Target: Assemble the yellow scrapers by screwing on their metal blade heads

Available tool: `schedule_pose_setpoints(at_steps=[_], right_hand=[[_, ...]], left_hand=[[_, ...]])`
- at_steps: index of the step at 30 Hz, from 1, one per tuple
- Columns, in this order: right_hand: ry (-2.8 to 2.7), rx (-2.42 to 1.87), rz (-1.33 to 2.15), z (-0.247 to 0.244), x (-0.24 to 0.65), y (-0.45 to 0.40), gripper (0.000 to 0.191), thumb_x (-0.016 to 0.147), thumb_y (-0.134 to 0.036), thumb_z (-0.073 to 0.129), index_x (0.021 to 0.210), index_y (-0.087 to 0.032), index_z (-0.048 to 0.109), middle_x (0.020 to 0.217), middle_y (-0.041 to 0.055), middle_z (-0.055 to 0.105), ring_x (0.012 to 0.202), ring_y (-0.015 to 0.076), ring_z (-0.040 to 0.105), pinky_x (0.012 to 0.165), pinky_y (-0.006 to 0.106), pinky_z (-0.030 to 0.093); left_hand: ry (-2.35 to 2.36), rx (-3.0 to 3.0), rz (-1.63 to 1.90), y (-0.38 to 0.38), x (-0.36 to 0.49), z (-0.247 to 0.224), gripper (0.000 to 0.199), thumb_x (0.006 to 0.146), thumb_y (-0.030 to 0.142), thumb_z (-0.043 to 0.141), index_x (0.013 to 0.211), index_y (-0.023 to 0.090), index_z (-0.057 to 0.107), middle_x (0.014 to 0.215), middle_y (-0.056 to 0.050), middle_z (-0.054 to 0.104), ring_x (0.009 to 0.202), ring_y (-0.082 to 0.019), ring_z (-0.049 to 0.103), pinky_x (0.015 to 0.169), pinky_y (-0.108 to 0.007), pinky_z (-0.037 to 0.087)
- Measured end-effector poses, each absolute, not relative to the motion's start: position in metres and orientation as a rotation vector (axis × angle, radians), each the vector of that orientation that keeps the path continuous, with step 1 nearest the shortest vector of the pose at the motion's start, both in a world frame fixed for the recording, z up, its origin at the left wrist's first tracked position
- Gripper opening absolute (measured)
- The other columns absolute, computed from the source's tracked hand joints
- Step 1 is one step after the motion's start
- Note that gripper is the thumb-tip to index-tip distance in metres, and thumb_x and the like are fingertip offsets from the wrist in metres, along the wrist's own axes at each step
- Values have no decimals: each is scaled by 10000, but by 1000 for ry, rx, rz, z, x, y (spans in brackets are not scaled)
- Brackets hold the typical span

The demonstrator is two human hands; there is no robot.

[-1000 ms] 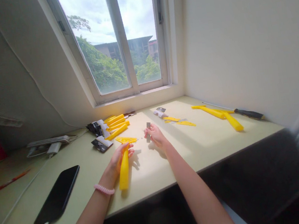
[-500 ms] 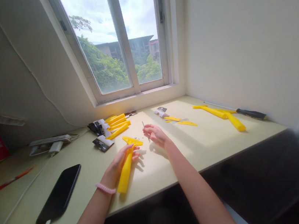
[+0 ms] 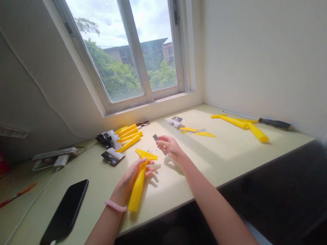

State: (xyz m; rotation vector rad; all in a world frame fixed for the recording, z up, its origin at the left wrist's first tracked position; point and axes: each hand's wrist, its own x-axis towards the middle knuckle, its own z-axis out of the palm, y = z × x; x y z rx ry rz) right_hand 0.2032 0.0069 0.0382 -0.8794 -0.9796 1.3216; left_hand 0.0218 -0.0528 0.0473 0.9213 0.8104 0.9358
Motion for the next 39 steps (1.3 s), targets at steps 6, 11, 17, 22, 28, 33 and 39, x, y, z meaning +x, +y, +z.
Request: schedule_pose_setpoints(at_steps=[6, 11, 17, 22, 28, 33, 39], right_hand=[[-1023, -883, 1254, 37, 202, 7, 267, 628, -323, 718, 826, -190, 596, 702, 12, 669, 664, 154, 609, 623, 270, 456], [-1055, -877, 1245, 38, 201, 5, 254, 703, -364, 631, 882, -211, 534, 663, -4, 662, 545, 136, 556, 563, 273, 439], [-1182, -876, 1339, 35, 202, 10, 242, 713, -288, 597, 925, -192, 666, 719, 6, 617, 558, 107, 458, 558, 247, 395], [-1089, -818, 1420, 33, 202, 16, 263, 703, -256, 564, 909, -187, 714, 758, 27, 629, 625, 119, 487, 603, 244, 423], [-1237, -847, 1350, 33, 202, 8, 380, 573, -188, 739, 953, -202, 725, 977, 44, 703, 822, 178, 608, 767, 307, 476], [-1288, -952, 1198, 37, 197, 1, 331, 569, -199, 761, 899, -200, 732, 957, 52, 717, 858, 203, 641, 796, 336, 497], [-1402, -1020, 1164, 35, 185, -6, 322, 630, -279, 747, 936, -180, 722, 855, 72, 712, 708, 189, 647, 615, 302, 507]], left_hand=[[816, 914, 886, -44, 21, 42, 202, 814, 287, 609, 930, 125, 574, 847, -108, 665, 683, -185, 647, 646, -312, 550], [812, 919, 858, -40, 20, 38, 217, 815, 302, 606, 933, 123, 574, 812, -111, 662, 667, -192, 647, 629, -324, 555], [847, 935, 876, -42, 21, 40, 203, 808, 293, 606, 925, 134, 558, 845, -116, 666, 687, -194, 655, 639, -330, 561], [861, 950, 855, -44, 23, 42, 206, 812, 293, 601, 935, 135, 550, 830, -109, 664, 663, -180, 650, 628, -312, 556], [849, 975, 809, -43, 23, 43, 210, 803, 260, 612, 956, 122, 566, 833, -100, 663, 676, -154, 645, 663, -270, 546], [822, 983, 787, -45, 24, 46, 168, 794, 238, 621, 917, 128, 590, 824, -85, 662, 658, -139, 633, 642, -257, 539], [723, 1072, 812, -43, 26, 45, 144, 773, 226, 636, 873, 130, 597, 753, -64, 648, 578, -122, 603, 569, -231, 503]])
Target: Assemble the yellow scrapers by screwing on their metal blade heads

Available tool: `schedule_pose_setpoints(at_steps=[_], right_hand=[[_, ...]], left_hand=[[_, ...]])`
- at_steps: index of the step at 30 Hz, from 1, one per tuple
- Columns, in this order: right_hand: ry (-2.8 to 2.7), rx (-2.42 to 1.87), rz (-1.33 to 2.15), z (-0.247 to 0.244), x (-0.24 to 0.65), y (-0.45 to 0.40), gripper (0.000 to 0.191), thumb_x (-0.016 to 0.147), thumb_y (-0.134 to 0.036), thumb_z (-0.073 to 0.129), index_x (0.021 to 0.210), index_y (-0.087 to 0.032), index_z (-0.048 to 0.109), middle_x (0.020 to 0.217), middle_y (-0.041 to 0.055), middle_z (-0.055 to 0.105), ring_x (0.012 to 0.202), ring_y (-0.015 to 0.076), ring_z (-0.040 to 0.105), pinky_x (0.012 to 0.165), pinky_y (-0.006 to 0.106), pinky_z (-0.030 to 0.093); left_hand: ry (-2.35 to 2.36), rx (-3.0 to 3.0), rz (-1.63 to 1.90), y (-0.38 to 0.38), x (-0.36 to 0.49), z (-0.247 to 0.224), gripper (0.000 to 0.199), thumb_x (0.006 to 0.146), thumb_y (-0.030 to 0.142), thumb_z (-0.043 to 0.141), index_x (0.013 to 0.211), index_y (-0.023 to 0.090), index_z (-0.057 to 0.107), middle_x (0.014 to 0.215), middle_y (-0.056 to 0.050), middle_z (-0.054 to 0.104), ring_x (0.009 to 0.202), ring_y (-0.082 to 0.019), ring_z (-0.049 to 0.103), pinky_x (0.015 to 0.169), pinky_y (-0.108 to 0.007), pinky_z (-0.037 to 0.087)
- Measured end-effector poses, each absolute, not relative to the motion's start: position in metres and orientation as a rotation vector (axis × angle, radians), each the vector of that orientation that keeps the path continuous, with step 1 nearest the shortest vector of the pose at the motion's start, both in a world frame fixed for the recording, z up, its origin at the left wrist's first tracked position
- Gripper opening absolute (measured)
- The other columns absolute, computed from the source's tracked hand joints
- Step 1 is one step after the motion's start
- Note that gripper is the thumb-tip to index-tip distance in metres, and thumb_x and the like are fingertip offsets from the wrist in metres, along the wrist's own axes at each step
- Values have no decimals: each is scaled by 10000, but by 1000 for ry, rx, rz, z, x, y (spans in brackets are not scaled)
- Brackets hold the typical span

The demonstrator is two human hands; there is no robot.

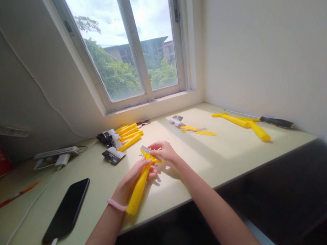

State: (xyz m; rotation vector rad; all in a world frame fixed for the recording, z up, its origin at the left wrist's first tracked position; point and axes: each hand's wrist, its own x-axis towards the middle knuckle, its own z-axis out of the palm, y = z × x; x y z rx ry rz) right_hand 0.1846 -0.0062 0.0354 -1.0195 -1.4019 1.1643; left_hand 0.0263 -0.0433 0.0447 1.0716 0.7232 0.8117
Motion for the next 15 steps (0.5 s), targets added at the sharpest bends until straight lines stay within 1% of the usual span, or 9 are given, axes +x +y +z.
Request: schedule_pose_setpoints(at_steps=[3, 6, 12, 15], right_hand=[[-1456, -957, 1190, 33, 182, -7, 347, 664, -311, 732, 984, -180, 711, 873, 73, 711, 717, 184, 646, 615, 292, 501], [-1493, -891, 1247, 32, 182, -7, 361, 691, -325, 711, 1024, -185, 700, 851, 64, 712, 701, 175, 641, 627, 291, 497], [-1490, -919, 1252, 34, 183, -5, 304, 662, -259, 710, 957, -183, 720, 834, 51, 716, 680, 160, 629, 629, 283, 486], [-1498, -923, 1237, 34, 182, -3, 297, 637, -259, 724, 922, -176, 727, 821, 55, 716, 689, 166, 631, 644, 291, 484]], left_hand=[[738, 1132, 850, -39, 26, 38, 186, 793, 265, 616, 911, 122, 599, 715, -55, 635, 543, -117, 593, 533, -226, 486], [794, 1174, 904, -33, 27, 31, 225, 794, 295, 615, 934, 120, 597, 725, -54, 637, 526, -117, 595, 514, -229, 482], [911, 1216, 931, -26, 31, 24, 289, 805, 399, 587, 809, 109, 582, 591, -47, 600, 434, -124, 567, 442, -226, 442], [952, 1216, 976, -25, 31, 24, 320, 801, 436, 580, 819, 116, 577, 575, -28, 584, 421, -127, 549, 440, -244, 441]])
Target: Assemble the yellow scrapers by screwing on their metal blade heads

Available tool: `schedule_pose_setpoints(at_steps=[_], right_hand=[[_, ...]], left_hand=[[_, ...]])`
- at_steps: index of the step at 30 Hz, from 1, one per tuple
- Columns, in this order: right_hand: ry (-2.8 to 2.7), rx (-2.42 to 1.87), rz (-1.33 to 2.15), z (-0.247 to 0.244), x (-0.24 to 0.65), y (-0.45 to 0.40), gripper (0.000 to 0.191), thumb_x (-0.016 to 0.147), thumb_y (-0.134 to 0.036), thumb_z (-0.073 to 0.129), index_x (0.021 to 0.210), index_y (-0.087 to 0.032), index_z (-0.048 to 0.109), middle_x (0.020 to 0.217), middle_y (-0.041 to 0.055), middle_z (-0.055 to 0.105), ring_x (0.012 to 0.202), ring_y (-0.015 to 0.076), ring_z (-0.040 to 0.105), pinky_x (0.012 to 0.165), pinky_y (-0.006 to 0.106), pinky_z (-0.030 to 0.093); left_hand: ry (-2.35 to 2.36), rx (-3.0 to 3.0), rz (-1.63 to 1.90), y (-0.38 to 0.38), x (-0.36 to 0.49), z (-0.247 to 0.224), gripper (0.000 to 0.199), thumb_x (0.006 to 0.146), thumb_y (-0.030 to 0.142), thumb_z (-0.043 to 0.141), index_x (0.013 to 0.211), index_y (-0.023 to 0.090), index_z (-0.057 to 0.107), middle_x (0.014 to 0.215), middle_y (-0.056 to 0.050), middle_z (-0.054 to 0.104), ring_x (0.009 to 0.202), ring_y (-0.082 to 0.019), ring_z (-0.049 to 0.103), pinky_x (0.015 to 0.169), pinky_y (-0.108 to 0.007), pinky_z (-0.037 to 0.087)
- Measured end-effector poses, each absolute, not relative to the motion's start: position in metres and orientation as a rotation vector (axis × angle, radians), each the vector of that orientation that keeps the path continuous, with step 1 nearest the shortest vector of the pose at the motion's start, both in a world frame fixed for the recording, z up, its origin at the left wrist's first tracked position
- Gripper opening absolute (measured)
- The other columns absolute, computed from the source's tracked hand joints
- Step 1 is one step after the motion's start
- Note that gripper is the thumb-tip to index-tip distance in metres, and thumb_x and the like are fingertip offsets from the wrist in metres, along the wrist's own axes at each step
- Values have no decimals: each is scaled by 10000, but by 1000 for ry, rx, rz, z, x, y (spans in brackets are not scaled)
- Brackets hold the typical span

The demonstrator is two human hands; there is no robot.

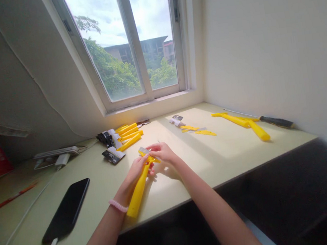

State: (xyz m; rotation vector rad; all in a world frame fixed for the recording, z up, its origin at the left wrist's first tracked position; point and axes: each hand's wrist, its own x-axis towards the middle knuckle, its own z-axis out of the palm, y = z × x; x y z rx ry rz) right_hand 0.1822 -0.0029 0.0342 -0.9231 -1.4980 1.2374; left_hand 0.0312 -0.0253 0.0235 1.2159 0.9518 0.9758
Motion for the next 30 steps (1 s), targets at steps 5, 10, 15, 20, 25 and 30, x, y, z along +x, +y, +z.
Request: schedule_pose_setpoints(at_steps=[5, 10, 15, 20, 25, 30], right_hand=[[-1533, -933, 1223, 36, 178, -4, 289, 616, -280, 740, 878, -160, 729, 795, 49, 704, 707, 164, 618, 691, 298, 469], [-1561, -959, 1249, 37, 177, -9, 189, 681, -344, 694, 692, -155, 678, 647, 5, 611, 622, 132, 547, 601, 255, 414], [-1545, -1049, 1282, 35, 181, -7, 196, 720, -303, 622, 574, -181, 576, 567, -22, 502, 543, 98, 452, 534, 229, 364], [-1569, -1004, 1379, 36, 181, -9, 182, 711, -305, 632, 584, -192, 565, 543, -21, 483, 507, 92, 401, 495, 227, 319], [-1591, -975, 1325, 39, 179, -12, 207, 707, -287, 626, 545, -192, 536, 502, -31, 451, 488, 85, 374, 501, 234, 285], [-1614, -978, 1285, 39, 179, -10, 212, 700, -251, 615, 522, -190, 517, 483, -35, 438, 477, 84, 376, 508, 239, 285]], left_hand=[[1075, 1250, 1247, -18, 25, 19, 293, 762, 407, 610, 757, 114, 607, 611, -22, 588, 497, -118, 544, 473, -226, 412], [1090, 1244, 1430, -13, 22, 17, 204, 718, 305, 622, 630, 133, 553, 544, 22, 518, 471, -82, 457, 460, -202, 350], [1075, 1133, 1540, -11, 21, 18, 197, 721, 320, 601, 648, 149, 534, 532, 34, 505, 464, -84, 458, 460, -202, 348], [1131, 1101, 1600, -9, 20, 17, 225, 717, 363, 593, 662, 154, 532, 527, 36, 511, 455, -84, 459, 459, -203, 356], [1153, 1094, 1612, -10, 21, 17, 219, 720, 352, 589, 645, 159, 517, 500, 45, 485, 437, -81, 442, 445, -200, 347], [1126, 1088, 1587, -9, 20, 17, 225, 728, 366, 589, 672, 153, 544, 541, 28, 526, 465, -97, 500, 462, -209, 380]])
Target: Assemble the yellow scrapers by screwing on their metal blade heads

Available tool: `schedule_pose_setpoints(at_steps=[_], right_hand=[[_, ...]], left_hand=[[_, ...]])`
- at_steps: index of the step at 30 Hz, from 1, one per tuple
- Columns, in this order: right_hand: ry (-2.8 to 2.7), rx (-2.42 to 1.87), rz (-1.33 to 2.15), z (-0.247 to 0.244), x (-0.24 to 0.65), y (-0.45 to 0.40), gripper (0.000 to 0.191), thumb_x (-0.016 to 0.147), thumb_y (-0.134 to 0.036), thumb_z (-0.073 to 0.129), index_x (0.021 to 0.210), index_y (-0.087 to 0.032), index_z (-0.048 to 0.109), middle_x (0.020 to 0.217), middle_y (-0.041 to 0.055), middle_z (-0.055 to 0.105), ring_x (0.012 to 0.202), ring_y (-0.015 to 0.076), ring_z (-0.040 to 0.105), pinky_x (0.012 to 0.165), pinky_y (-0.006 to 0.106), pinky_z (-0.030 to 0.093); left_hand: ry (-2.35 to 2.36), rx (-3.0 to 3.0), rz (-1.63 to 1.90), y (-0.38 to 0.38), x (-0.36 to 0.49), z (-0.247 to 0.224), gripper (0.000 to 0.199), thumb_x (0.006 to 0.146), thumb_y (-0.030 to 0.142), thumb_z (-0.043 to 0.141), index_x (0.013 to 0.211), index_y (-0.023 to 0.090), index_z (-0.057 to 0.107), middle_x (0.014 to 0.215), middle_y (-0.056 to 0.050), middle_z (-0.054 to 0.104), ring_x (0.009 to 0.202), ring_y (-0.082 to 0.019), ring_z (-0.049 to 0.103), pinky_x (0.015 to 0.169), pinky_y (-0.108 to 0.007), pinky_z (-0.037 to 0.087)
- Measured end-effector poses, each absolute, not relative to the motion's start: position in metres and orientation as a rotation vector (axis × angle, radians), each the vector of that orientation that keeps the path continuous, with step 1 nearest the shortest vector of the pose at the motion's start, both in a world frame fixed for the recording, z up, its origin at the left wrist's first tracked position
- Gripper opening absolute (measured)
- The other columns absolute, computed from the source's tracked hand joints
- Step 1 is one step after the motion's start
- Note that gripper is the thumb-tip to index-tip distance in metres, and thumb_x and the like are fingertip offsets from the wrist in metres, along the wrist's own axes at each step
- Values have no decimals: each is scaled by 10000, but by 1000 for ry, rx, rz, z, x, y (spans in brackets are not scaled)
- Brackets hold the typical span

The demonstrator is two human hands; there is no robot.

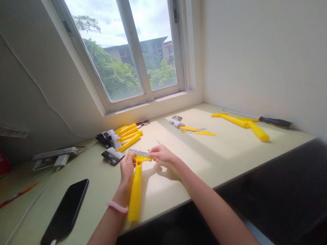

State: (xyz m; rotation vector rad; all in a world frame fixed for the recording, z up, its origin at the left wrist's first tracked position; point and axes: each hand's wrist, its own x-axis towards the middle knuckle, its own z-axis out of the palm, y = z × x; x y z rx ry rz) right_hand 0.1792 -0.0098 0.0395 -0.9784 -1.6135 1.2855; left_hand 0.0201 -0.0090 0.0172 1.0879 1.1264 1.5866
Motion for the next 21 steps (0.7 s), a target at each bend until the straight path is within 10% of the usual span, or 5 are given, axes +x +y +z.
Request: schedule_pose_setpoints(at_steps=[21], right_hand=[[-1638, -1096, 1273, 45, 180, -15, 188, 671, -208, 588, 496, -189, 521, 463, -37, 437, 450, 78, 377, 475, 239, 271]], left_hand=[[1455, 1095, 1660, -4, 11, 12, 194, 719, 292, 521, 594, 153, 570, 489, 15, 536, 448, -112, 495, 455, -220, 390]])
